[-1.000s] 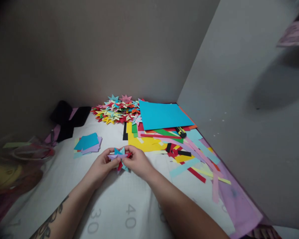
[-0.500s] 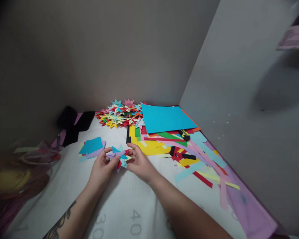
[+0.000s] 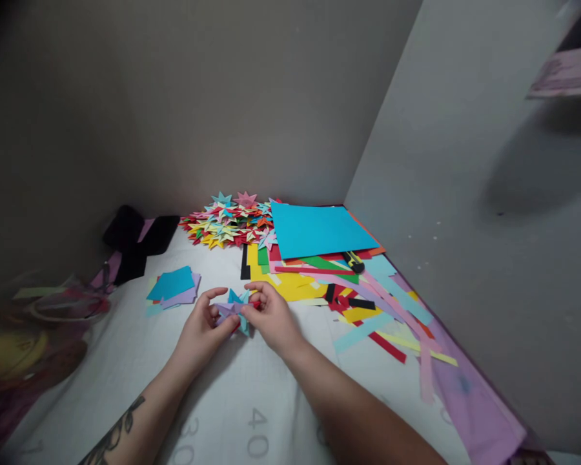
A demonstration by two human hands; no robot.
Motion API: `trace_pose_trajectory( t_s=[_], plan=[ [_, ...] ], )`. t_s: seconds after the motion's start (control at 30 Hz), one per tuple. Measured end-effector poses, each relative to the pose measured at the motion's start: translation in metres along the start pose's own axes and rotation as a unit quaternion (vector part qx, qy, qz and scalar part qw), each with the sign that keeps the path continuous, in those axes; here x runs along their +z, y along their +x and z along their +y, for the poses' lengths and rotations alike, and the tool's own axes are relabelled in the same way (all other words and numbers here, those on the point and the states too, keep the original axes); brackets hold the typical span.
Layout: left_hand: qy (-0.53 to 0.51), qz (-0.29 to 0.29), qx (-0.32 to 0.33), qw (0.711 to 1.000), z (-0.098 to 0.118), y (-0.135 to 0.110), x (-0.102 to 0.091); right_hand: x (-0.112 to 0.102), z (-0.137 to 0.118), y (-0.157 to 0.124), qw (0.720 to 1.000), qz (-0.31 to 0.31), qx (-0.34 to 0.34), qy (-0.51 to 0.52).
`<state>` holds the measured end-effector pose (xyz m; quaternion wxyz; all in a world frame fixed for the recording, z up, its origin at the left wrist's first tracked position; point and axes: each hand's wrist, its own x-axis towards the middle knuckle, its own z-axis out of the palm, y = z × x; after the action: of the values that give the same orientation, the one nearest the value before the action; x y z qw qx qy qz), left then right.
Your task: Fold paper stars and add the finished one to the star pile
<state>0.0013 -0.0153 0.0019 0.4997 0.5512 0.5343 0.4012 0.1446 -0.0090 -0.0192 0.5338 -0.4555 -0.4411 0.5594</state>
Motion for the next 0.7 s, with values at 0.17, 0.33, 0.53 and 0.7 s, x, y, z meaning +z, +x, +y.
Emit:
trace_pose_trajectory(
  t_s=[0.17,0.33,0.53,0.7],
  plan=[
    [0.019,0.001,0.028,0.999,-0.005,0.001,-0.001,-0.001,-0.001,-0.002,0.988,0.033,-0.104,-0.108],
    [0.023,-0.015,0.066,0.997,-0.014,0.002,-0.004,-0.002,-0.005,-0.005,0.957,0.035,-0.205,-0.203],
    [0.048,0.004,0.098,0.994,-0.017,-0.001,-0.008,-0.005,-0.005,-0.008,0.915,0.027,-0.287,-0.282],
    [0.05,0.025,0.095,0.994,-0.015,-0.003,-0.009,-0.006,-0.002,-0.01,0.878,0.031,-0.353,-0.322]
  ],
)
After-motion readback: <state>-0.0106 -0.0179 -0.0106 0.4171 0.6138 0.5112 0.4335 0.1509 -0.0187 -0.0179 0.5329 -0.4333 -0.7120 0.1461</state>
